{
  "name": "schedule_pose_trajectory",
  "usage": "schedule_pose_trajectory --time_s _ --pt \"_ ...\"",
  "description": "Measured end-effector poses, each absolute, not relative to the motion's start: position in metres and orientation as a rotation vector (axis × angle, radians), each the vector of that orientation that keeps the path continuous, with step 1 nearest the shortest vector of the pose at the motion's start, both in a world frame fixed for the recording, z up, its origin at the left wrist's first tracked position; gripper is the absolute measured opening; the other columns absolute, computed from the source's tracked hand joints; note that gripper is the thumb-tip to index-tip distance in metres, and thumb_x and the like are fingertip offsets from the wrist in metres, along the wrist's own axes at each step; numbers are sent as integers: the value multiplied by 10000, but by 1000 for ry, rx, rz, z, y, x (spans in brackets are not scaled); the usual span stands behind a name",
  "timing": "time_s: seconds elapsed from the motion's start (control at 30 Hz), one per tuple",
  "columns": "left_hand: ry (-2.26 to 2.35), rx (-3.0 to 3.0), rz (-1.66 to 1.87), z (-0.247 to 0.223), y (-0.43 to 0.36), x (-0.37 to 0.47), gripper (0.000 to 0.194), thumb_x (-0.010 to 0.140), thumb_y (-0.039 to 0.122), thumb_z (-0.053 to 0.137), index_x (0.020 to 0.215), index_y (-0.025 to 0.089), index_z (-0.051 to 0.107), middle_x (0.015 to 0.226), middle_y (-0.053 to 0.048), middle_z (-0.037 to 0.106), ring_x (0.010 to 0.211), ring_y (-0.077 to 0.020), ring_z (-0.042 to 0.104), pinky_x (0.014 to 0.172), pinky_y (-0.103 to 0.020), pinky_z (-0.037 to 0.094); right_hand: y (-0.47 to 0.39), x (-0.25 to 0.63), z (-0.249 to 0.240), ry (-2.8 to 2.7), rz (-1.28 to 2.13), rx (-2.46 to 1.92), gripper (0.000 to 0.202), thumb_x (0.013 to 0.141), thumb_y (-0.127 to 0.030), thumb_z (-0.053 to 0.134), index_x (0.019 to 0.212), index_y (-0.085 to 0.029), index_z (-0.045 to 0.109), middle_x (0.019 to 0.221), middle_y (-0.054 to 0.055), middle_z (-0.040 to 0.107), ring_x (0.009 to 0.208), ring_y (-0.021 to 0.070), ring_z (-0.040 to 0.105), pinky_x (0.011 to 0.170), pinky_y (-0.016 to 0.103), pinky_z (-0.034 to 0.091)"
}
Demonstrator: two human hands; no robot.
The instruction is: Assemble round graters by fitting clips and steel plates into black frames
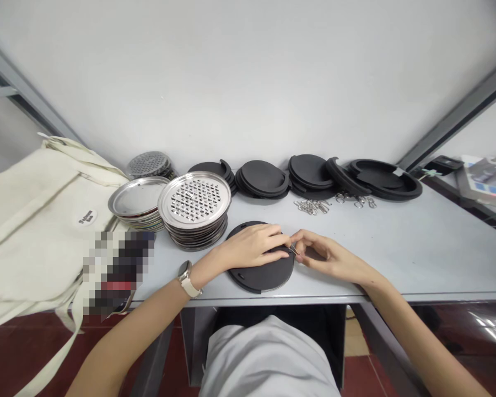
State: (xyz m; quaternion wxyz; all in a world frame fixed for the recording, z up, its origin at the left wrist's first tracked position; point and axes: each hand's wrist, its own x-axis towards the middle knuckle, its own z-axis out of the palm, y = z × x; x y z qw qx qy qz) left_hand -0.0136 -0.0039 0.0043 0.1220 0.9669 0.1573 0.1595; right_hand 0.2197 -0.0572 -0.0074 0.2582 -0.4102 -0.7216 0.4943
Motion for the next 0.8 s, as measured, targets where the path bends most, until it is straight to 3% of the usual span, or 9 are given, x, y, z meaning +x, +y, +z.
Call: schedule_pose_trajectory --time_s 0.37,0.8 --pt "454 2812 471 3 -3 -14 228 983 345 468 1080 169 575 926 -54 550 810 -173 560 753 -280 450 -56 220 -9 -1934 1361 -1107 178 920 -274 550 1091 -226 552 834 -5 570 800 157 554 795 298 442" --pt "445 2790 497 3 -4 -14 224 979 343 475 1063 173 593 925 -51 554 807 -172 561 755 -287 453 -58 219 -9 -1948 1331 -1126 181 917 -345 564 1054 -232 532 801 -27 481 751 143 481 747 277 422"
